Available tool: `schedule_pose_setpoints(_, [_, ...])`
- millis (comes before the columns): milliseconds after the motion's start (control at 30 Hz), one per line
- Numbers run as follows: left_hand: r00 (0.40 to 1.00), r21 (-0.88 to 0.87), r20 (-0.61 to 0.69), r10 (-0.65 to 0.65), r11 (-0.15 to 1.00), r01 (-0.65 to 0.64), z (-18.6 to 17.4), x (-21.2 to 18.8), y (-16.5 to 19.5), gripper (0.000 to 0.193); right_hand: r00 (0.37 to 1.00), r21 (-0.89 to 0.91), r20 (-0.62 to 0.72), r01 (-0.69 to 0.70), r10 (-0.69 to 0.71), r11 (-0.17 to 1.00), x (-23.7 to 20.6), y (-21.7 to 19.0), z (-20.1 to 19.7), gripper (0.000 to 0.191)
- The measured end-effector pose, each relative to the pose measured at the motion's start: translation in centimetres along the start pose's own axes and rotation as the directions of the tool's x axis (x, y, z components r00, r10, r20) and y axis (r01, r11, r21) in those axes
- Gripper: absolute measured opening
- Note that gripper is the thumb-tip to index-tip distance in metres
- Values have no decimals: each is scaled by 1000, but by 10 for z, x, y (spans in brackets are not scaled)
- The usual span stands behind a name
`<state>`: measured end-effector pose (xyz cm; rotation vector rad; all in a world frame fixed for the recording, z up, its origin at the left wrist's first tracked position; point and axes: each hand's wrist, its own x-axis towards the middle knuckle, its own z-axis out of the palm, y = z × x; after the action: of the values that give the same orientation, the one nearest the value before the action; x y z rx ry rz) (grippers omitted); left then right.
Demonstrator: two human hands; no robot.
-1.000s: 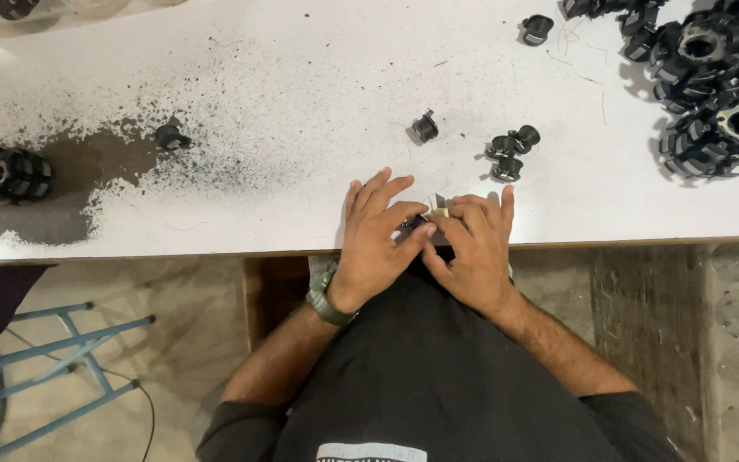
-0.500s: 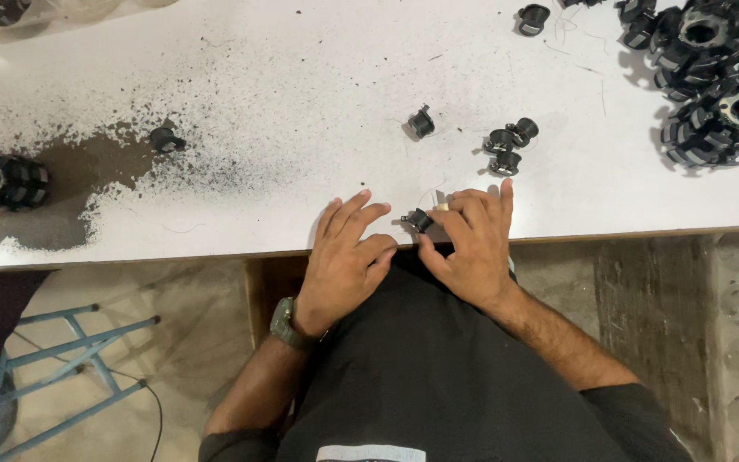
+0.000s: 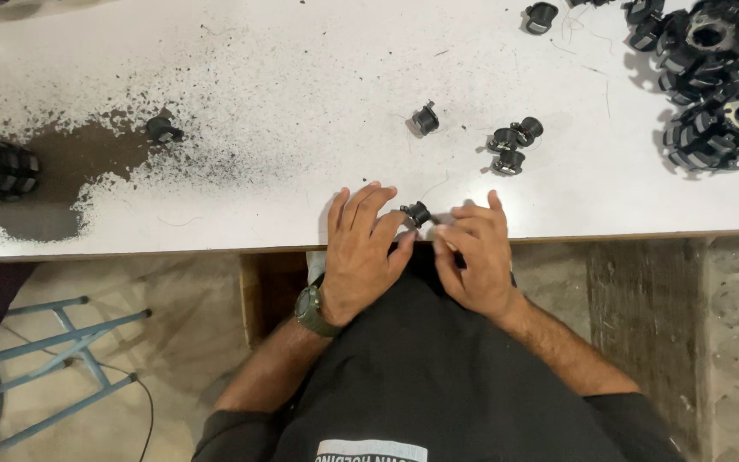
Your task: The person sits at a workbench assembling omni wheels, picking up black roller components and pressing them one at a time into the slots of wheel hubs, occasionally using a small handheld tool on the parts, and setting finished wheels aside with the growing pile of completed wheels.
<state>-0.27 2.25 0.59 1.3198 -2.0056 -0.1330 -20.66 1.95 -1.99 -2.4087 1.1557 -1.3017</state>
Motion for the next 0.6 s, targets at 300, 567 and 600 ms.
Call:
schedule_pose_setpoints(300, [998,-17,-60,17,1000,-18,8,-7,-5,16,1000,57,25,-2,1,998,4,2,10,34])
schedule_pose_setpoints(567, [997,-35,-77,23,999,-25,10,-8,-8,18,998,25,48,35,-36,999,9,-1,8,33])
schedule_pose_setpoints(600, [997,-38,-73,20,999,-23,9,-9,-8,19,998,10,56,34,-35,999,9,-2,9,33])
